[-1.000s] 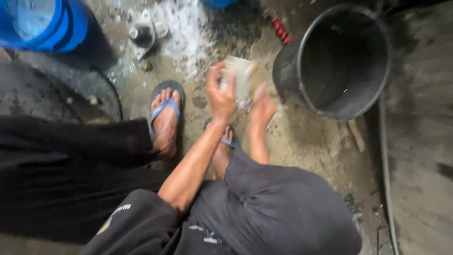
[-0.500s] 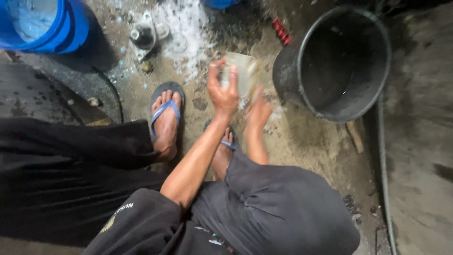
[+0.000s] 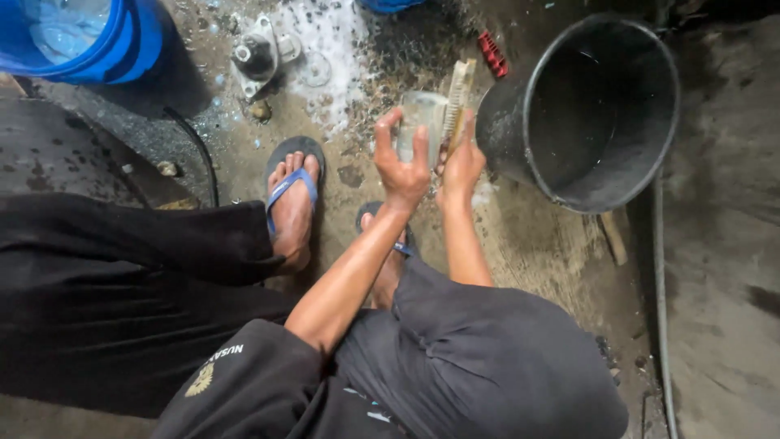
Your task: The person sits on a wet concrete floor and scrubs a small metal cylinder with a brush. They repeatedly dip the brush into a blue bucket containing soapy water and continue scrubbing the cylinder's exterior surface.
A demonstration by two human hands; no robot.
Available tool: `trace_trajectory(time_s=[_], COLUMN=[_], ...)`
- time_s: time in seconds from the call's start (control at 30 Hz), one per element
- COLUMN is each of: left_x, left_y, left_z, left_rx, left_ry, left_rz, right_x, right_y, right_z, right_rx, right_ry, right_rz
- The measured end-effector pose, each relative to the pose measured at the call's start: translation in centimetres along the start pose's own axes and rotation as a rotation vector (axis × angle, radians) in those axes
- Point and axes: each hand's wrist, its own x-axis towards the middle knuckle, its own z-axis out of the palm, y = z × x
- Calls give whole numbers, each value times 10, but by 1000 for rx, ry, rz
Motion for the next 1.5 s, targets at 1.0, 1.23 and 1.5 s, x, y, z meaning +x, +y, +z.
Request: trace_trajectory(time_s=[1.0,1.23,1.5], left_x=[2,-1,-1], left_y=[1,14,-1], left_z=[-2,11,12], left_rx=[-49,-67,-80], left_ry=[-46,-38,-35], left_rz=[79,103,93], right_x=[-32,4,8], right_y=[-53,-25,4], right_z=[-4,-8,-19], right_rx=[-84,-122,-151], right_ry=[16,99,82], right_rz=[-179,-74,-45])
